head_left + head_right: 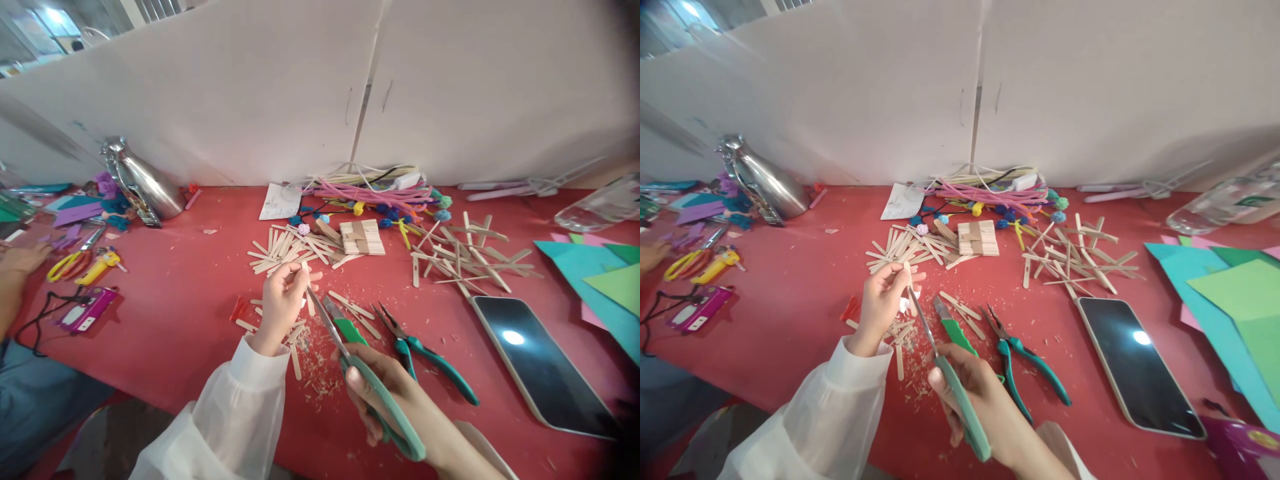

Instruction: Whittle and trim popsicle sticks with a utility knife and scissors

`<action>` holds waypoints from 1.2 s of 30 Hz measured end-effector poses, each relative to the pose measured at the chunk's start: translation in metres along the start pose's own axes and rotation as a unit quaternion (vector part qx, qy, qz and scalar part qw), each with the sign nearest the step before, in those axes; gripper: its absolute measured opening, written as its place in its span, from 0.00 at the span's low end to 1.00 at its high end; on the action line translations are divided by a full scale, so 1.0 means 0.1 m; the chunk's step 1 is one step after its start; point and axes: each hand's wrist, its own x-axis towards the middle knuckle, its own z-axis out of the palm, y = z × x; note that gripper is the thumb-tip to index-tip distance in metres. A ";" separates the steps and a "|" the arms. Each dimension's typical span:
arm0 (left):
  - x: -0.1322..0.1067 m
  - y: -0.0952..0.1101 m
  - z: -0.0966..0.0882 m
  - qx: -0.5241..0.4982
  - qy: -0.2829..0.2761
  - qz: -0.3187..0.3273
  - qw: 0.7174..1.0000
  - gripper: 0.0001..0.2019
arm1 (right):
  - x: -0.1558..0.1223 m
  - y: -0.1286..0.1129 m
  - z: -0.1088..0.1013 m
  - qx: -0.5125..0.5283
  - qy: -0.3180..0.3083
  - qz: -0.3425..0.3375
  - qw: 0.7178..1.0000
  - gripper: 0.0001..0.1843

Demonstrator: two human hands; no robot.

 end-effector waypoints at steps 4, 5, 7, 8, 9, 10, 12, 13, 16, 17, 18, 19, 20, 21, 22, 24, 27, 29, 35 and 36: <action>0.00 -0.02 0.01 -0.004 0.006 -0.007 1.000 0.13 | -0.01 -0.03 0.04 -0.019 0.026 0.002 0.999 0.41; -0.01 -0.02 0.01 -0.008 0.005 -0.011 1.000 0.13 | -0.01 -0.04 0.05 -0.025 0.029 0.003 0.999 0.40; -0.01 -0.03 0.01 -0.012 0.005 -0.013 1.000 0.13 | -0.01 -0.04 0.05 -0.037 0.028 0.006 0.999 0.39; -0.01 -0.03 0.02 -0.012 0.007 -0.012 1.000 0.13 | -0.01 -0.04 0.05 -0.040 0.028 0.007 0.999 0.38; -0.01 -0.03 0.02 -0.011 0.008 -0.010 1.000 0.13 | -0.01 -0.03 0.05 -0.042 0.029 0.007 0.999 0.37; -0.01 -0.03 0.02 -0.011 0.010 -0.009 1.000 0.13 | -0.01 -0.02 0.05 -0.044 0.029 0.005 0.999 0.35; -0.01 -0.02 0.02 -0.010 0.008 -0.011 1.000 0.14 | -0.01 -0.01 0.04 -0.050 0.034 -0.002 0.998 0.31; -0.01 -0.02 0.02 -0.008 0.006 -0.013 1.000 0.14 | -0.01 0.00 0.04 -0.055 0.039 -0.006 0.998 0.29; -0.01 -0.01 0.02 -0.003 0.006 -0.014 1.000 0.14 | 0.00 0.01 0.04 -0.069 0.049 -0.015 0.996 0.27; -0.01 -0.01 0.02 -0.003 0.007 -0.013 1.000 0.14 | 0.00 0.01 0.04 -0.069 0.050 -0.014 0.996 0.27; -0.01 -0.01 0.02 -0.003 0.007 -0.011 1.000 0.14 | 0.00 0.00 0.05 -0.066 0.050 -0.014 0.997 0.27; -0.01 -0.01 0.02 -0.004 0.008 -0.009 1.000 0.14 | 0.00 0.00 0.06 -0.061 0.048 -0.013 0.997 0.27; -0.01 -0.02 0.02 -0.005 0.009 -0.007 1.000 0.14 | 0.00 0.00 0.07 -0.056 0.049 -0.011 0.997 0.27; -0.01 -0.03 0.02 -0.006 0.009 -0.004 1.000 0.14 | -0.01 0.00 0.08 -0.052 0.050 -0.010 0.997 0.27; -0.01 -0.03 0.01 -0.007 0.010 -0.001 1.000 0.14 | -0.01 0.00 0.08 -0.051 0.052 -0.009 0.997 0.27; -0.01 -0.04 0.01 -0.011 0.010 0.003 1.000 0.15 | -0.01 -0.01 0.10 -0.059 0.062 -0.008 0.996 0.26; -0.01 -0.03 0.01 -0.019 0.008 0.008 1.000 0.14 | -0.02 -0.01 0.11 -0.081 0.077 -0.004 0.994 0.23; -0.02 -0.03 0.02 -0.024 0.007 0.009 1.000 0.14 | -0.01 -0.02 0.12 -0.091 0.083 0.000 0.992 0.20; -0.03 -0.04 0.03 -0.023 0.004 0.027 0.999 0.13 | 0.00 -0.02 0.15 -0.109 0.085 -0.013 0.990 0.12; -0.04 -0.04 0.04 -0.017 0.005 0.038 0.999 0.12 | 0.00 -0.02 0.15 -0.111 0.087 -0.013 0.990 0.12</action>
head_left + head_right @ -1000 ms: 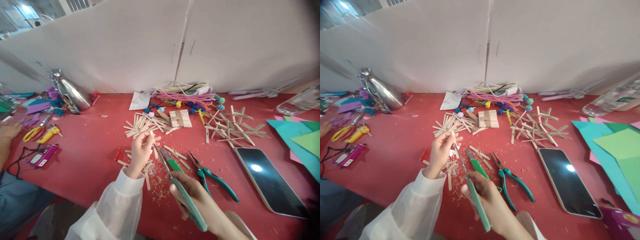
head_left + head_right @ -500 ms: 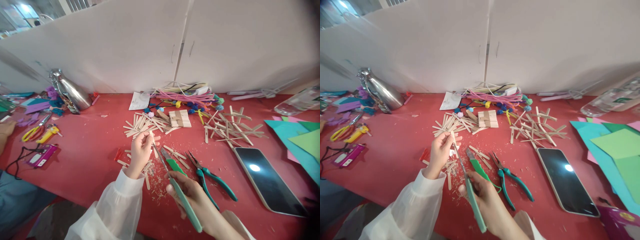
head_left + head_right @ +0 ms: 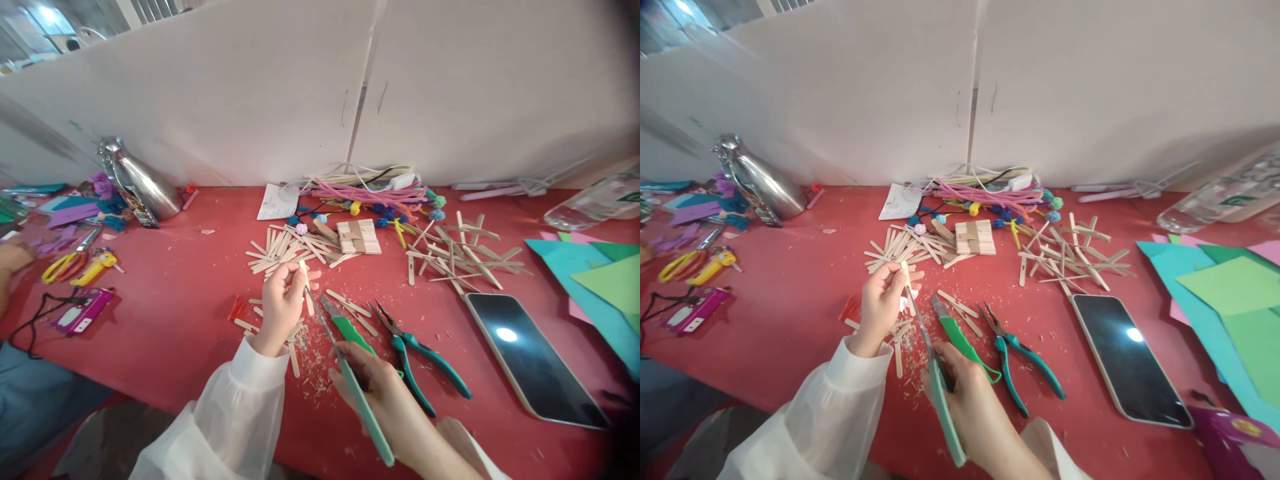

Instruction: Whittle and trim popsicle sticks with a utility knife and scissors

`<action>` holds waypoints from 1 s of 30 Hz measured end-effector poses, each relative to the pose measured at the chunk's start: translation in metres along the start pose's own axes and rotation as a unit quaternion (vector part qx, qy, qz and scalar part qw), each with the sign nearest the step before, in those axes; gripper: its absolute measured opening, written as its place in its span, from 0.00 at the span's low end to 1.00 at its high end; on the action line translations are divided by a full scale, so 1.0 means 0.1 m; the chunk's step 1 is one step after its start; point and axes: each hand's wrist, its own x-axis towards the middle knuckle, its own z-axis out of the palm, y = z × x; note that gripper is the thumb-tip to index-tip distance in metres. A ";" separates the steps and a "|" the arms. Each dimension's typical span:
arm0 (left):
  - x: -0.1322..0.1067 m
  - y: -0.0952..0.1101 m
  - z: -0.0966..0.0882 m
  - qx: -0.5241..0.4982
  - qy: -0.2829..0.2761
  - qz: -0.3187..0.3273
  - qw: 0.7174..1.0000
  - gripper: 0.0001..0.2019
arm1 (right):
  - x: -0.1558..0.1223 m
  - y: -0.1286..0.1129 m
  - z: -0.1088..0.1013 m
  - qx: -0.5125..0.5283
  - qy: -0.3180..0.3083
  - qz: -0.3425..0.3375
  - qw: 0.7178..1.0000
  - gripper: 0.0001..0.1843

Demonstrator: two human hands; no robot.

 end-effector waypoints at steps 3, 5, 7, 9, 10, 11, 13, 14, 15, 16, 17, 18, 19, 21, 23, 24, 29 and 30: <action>-0.01 0.01 0.01 0.032 -0.003 0.035 0.999 0.11 | 0.00 0.00 -0.01 0.003 -0.001 0.003 1.000 0.14; -0.02 0.03 0.00 0.055 -0.008 0.051 0.997 0.11 | 0.01 0.01 -0.04 0.013 -0.018 0.007 1.000 0.17; -0.02 0.03 -0.01 0.063 -0.008 0.057 0.996 0.11 | 0.02 0.01 -0.07 0.028 -0.040 0.009 0.999 0.20; -0.01 0.03 -0.02 0.051 -0.008 0.049 0.997 0.11 | 0.03 0.02 -0.11 0.041 -0.051 0.005 0.998 0.23; 0.01 0.02 -0.02 0.038 -0.008 0.041 0.998 0.12 | 0.03 0.02 -0.12 0.046 -0.052 0.000 0.998 0.24; 0.02 0.01 -0.03 0.024 -0.010 0.031 0.999 0.12 | 0.03 0.02 -0.13 0.050 -0.053 -0.004 0.997 0.24; 0.03 -0.01 -0.03 0.000 -0.015 0.008 1.000 0.13 | 0.03 0.02 -0.13 0.058 -0.053 -0.008 0.997 0.25; 0.03 -0.01 -0.03 -0.005 -0.017 0.001 1.000 0.13 | 0.02 0.01 -0.13 0.060 -0.056 -0.007 0.997 0.26; 0.03 -0.01 -0.02 0.000 -0.016 0.000 1.000 0.13 | 0.02 0.00 -0.12 0.062 -0.060 -0.005 0.996 0.26; 0.02 -0.01 -0.02 0.017 -0.013 0.007 1.000 0.12 | 0.01 0.00 -0.12 0.063 -0.063 -0.004 0.996 0.26; 0.00 -0.01 -0.02 0.047 -0.007 0.024 0.999 0.11 | 0.01 0.00 -0.11 0.063 -0.065 -0.005 0.996 0.26; -0.01 -0.01 -0.02 0.084 0.001 0.047 0.995 0.11 | 0.01 0.00 -0.11 0.064 -0.064 -0.004 0.996 0.26; -0.02 -0.01 -0.02 0.124 0.007 0.073 0.990 0.10 | 0.00 0.01 -0.10 0.065 -0.060 -0.004 0.996 0.27; -0.01 -0.02 -0.05 0.187 0.022 0.115 0.975 0.08 | -0.01 0.02 -0.11 0.070 -0.053 0.001 0.996 0.29; 0.04 -0.03 -0.09 0.203 0.045 0.136 0.969 0.08 | -0.02 0.04 -0.11 0.074 -0.060 0.008 0.995 0.32; 0.07 -0.04 -0.12 0.195 0.064 0.138 0.969 0.08 | -0.02 0.04 -0.12 0.078 -0.065 0.008 0.995 0.32; 0.18 -0.07 -0.15 0.041 0.080 0.035 0.995 0.11 | 0.00 0.05 -0.16 0.089 -0.091 -0.015 0.992 0.31; 0.17 -0.07 -0.13 0.018 0.065 0.013 0.998 0.12 | 0.01 0.06 -0.16 0.091 -0.101 -0.017 0.991 0.30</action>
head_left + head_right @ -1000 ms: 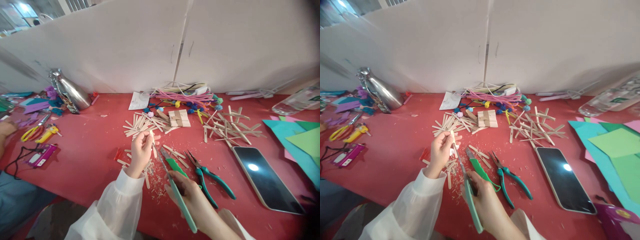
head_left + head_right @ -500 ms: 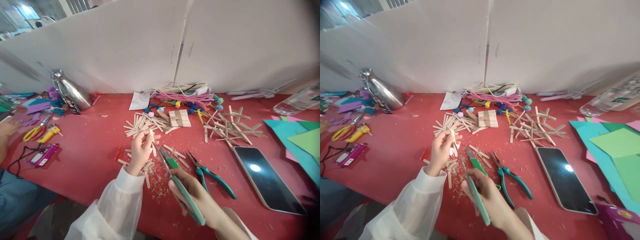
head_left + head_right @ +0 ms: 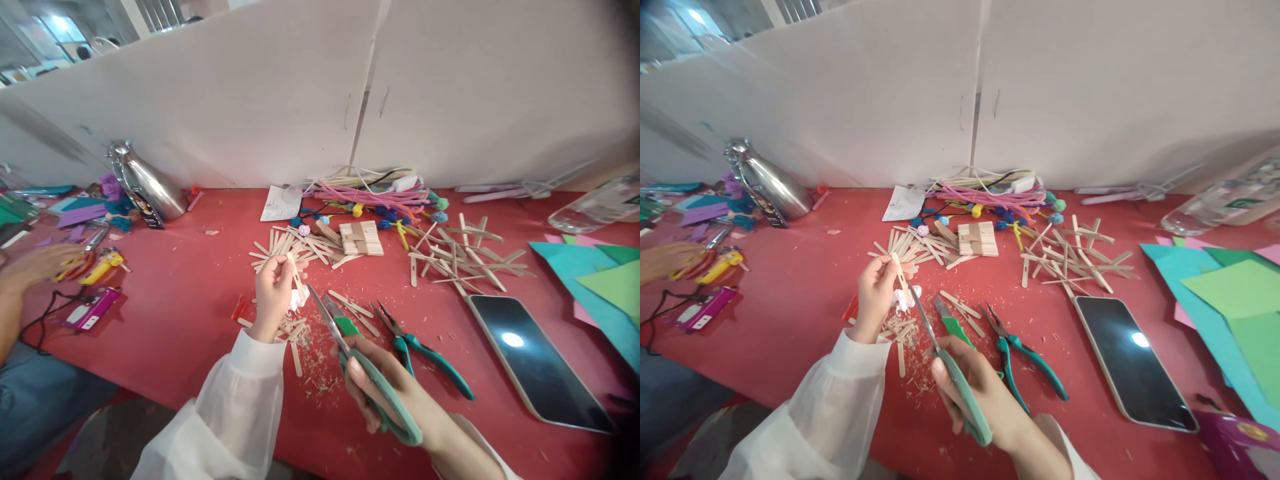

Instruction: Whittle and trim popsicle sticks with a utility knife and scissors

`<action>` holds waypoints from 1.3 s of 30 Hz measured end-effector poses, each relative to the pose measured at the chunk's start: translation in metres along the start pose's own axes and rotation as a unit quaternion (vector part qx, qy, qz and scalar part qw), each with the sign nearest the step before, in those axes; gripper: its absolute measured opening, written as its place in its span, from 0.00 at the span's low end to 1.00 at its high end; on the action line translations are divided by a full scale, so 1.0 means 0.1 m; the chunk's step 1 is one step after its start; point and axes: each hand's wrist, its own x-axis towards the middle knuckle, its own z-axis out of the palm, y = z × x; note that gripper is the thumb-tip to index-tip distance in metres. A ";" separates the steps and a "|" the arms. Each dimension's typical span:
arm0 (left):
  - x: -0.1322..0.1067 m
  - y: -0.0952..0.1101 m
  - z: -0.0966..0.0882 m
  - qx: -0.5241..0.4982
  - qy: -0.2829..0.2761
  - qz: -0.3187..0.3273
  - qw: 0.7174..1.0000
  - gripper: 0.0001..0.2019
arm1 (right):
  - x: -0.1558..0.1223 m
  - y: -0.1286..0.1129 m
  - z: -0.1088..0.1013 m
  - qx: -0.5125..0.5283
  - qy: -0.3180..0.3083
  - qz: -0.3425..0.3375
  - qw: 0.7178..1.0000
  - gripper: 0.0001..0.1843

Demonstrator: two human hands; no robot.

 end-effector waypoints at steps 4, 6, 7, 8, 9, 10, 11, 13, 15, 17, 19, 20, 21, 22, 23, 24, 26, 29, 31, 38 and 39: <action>-0.07 0.01 0.05 -0.021 -0.039 -0.020 0.999 0.14 | 0.03 0.00 -0.01 0.007 -0.019 0.002 1.000 0.28; -0.09 0.02 0.06 -0.015 -0.044 -0.016 0.999 0.14 | 0.03 -0.01 0.00 0.007 -0.012 0.005 1.000 0.29; -0.10 0.03 0.05 -0.014 -0.046 -0.016 0.999 0.14 | 0.03 -0.02 0.00 0.007 -0.007 0.008 1.000 0.29; -0.10 0.03 0.05 -0.013 -0.050 -0.016 0.999 0.14 | 0.03 -0.02 0.00 0.007 -0.005 0.011 1.000 0.30; -0.10 0.04 0.05 -0.012 -0.053 -0.017 0.998 0.14 | 0.03 -0.03 0.01 0.008 -0.002 0.012 1.000 0.31; -0.10 0.04 0.04 -0.011 -0.054 -0.017 0.998 0.14 | 0.03 -0.03 0.01 0.007 -0.002 0.013 1.000 0.32; -0.10 0.04 0.04 -0.010 -0.055 -0.017 0.998 0.14 | 0.03 -0.03 0.01 0.005 -0.002 0.012 1.000 0.32; -0.11 0.04 0.04 -0.007 -0.059 -0.016 0.998 0.14 | 0.03 -0.03 0.00 -0.001 -0.002 0.009 1.000 0.32; -0.12 0.05 0.05 -0.008 -0.062 -0.014 0.998 0.13 | 0.03 -0.02 0.00 -0.005 0.000 0.004 1.000 0.31; -0.13 0.05 0.05 -0.012 -0.063 -0.013 0.998 0.13 | 0.03 -0.02 0.00 -0.004 0.002 0.004 1.000 0.31; -0.13 0.06 0.06 -0.012 -0.061 -0.011 0.998 0.13 | 0.02 -0.02 0.01 0.001 0.003 0.009 1.000 0.32; -0.14 0.07 0.06 -0.009 -0.061 -0.010 0.998 0.13 | 0.02 -0.03 0.02 0.003 0.007 0.011 1.000 0.32; -0.14 0.07 0.06 -0.007 -0.060 -0.007 0.998 0.13 | 0.02 -0.04 0.03 0.005 0.014 0.013 1.000 0.32; -0.14 0.08 0.07 -0.004 -0.059 -0.004 0.998 0.13 | 0.01 -0.05 0.04 0.006 0.023 0.014 1.000 0.32; -0.14 0.08 0.07 -0.002 -0.058 0.000 0.998 0.13 | 0.01 -0.06 0.05 0.008 0.033 0.016 0.999 0.31; -0.14 0.08 0.07 0.000 -0.058 0.004 0.998 0.13 | 0.00 -0.07 0.07 0.009 0.041 0.017 0.999 0.31; -0.15 0.07 0.07 0.005 -0.059 0.008 0.998 0.13 | 0.00 -0.07 0.08 0.009 0.048 0.017 0.999 0.30; -0.15 0.07 0.06 0.015 -0.064 0.009 0.998 0.13 | 0.01 -0.05 0.09 -0.003 0.051 0.018 0.999 0.30; -0.15 0.07 0.06 0.015 -0.067 0.001 0.998 0.12 | 0.02 -0.02 0.09 -0.012 0.048 0.020 0.999 0.30; -0.13 0.08 0.06 0.014 -0.068 -0.050 0.996 0.14 | 0.05 0.00 0.08 -0.007 0.036 0.017 0.999 0.28; -0.13 0.08 0.06 0.018 -0.070 -0.047 0.996 0.13 | 0.05 0.00 0.08 -0.005 0.037 0.021 0.999 0.29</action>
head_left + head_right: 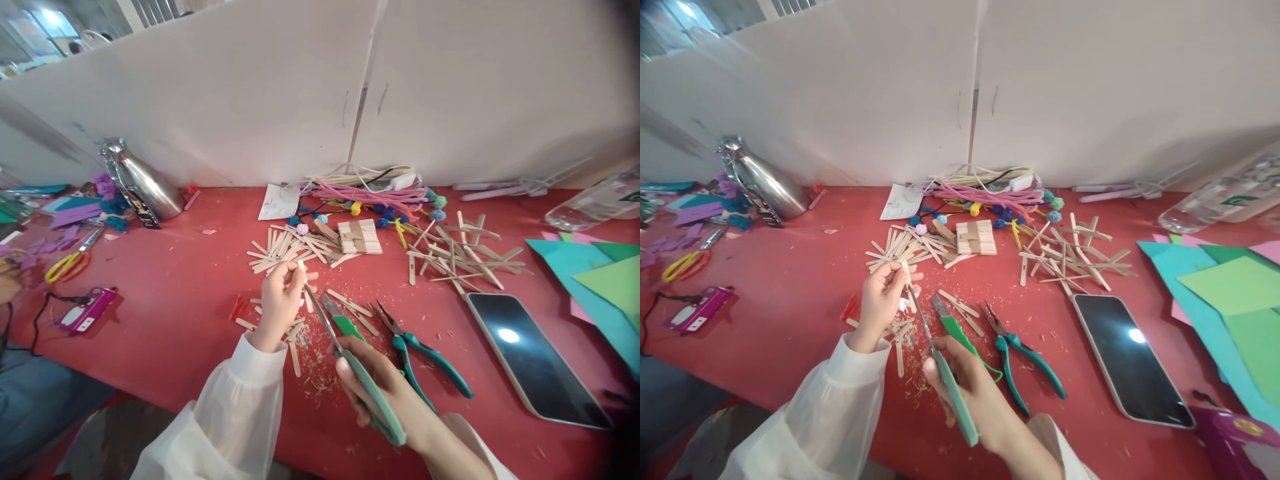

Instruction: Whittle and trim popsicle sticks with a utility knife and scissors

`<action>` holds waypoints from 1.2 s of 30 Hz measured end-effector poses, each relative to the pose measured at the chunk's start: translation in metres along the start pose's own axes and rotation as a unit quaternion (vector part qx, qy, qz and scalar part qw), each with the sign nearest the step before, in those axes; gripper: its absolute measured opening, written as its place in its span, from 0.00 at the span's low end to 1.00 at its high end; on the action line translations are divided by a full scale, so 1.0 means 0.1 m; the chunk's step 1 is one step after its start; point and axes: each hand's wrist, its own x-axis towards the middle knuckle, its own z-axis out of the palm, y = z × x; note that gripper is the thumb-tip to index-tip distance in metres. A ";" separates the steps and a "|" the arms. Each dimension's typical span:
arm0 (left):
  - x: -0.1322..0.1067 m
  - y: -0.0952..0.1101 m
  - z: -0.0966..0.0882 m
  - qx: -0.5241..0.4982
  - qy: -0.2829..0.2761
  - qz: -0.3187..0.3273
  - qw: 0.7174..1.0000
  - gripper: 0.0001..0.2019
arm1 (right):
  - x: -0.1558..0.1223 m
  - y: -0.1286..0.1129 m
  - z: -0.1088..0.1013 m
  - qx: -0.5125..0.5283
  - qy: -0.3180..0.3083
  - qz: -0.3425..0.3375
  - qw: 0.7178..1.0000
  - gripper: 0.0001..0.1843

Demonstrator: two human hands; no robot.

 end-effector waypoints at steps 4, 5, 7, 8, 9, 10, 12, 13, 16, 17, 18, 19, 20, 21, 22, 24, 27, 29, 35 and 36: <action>-0.01 0.00 0.00 0.009 0.000 0.015 1.000 0.13 | 0.00 0.01 0.02 0.018 0.017 0.006 1.000 0.33; -0.01 -0.01 0.00 0.006 0.002 0.016 1.000 0.13 | 0.00 0.01 0.03 0.025 0.018 0.006 1.000 0.33; -0.01 -0.01 0.00 -0.002 0.003 0.018 1.000 0.13 | 0.01 0.01 0.04 0.032 0.021 0.011 0.999 0.36; -0.01 -0.01 0.00 -0.006 0.002 0.020 1.000 0.13 | 0.01 0.01 0.05 0.030 0.024 0.014 0.999 0.37; -0.01 -0.02 0.00 -0.009 -0.001 0.022 1.000 0.13 | 0.01 0.00 0.05 0.027 0.028 0.017 0.999 0.39; -0.01 -0.02 0.00 -0.011 -0.004 0.024 1.000 0.13 | 0.02 0.00 0.06 0.023 0.033 0.018 0.999 0.39; 0.00 -0.02 -0.01 -0.012 -0.011 0.024 1.000 0.13 | 0.02 0.01 0.06 0.019 0.038 0.016 0.999 0.39; 0.00 -0.01 -0.01 -0.011 -0.015 0.022 1.000 0.13 | 0.02 0.02 0.06 0.019 0.041 0.013 0.999 0.38; 0.00 0.00 -0.02 -0.005 -0.030 0.016 0.999 0.13 | 0.03 0.06 0.06 0.020 0.050 0.000 0.999 0.34; 0.00 0.01 -0.02 -0.002 -0.033 0.016 0.999 0.13 | 0.03 0.06 0.05 0.021 0.051 -0.004 0.998 0.33; 0.00 0.01 -0.02 0.002 -0.037 0.018 0.999 0.14 | 0.03 0.06 0.04 0.020 0.047 -0.006 0.999 0.31; 0.00 0.01 -0.02 0.007 -0.040 0.021 0.999 0.14 | 0.03 0.06 0.03 0.018 0.037 -0.007 0.999 0.29; 0.01 0.01 -0.03 0.013 -0.044 0.025 0.999 0.14 | 0.03 0.06 0.02 0.016 0.024 -0.008 1.000 0.27; 0.01 0.01 -0.03 0.019 -0.048 0.032 0.998 0.14 | 0.03 0.05 0.00 0.018 0.009 -0.010 1.000 0.26; 0.01 0.00 -0.03 0.024 -0.053 0.039 0.998 0.13 | 0.02 0.04 -0.02 0.027 -0.008 -0.011 1.000 0.25; 0.02 -0.01 -0.04 0.033 -0.065 0.056 0.996 0.13 | 0.01 0.03 -0.07 0.065 -0.038 -0.012 0.997 0.24; 0.03 -0.02 -0.06 0.044 -0.085 0.079 0.992 0.11 | -0.03 0.03 -0.16 0.120 -0.075 -0.014 0.990 0.22; 0.04 -0.03 -0.06 0.046 -0.084 0.089 0.991 0.10 | -0.05 0.02 -0.20 0.128 -0.094 -0.023 0.987 0.21; 0.09 -0.05 -0.05 -0.017 -0.007 0.039 0.999 0.13 | -0.06 -0.01 -0.16 0.095 -0.013 -0.049 0.994 0.23; 0.09 -0.05 -0.05 -0.021 -0.002 0.033 0.999 0.13 | -0.05 -0.01 -0.14 0.087 -0.013 -0.050 0.995 0.23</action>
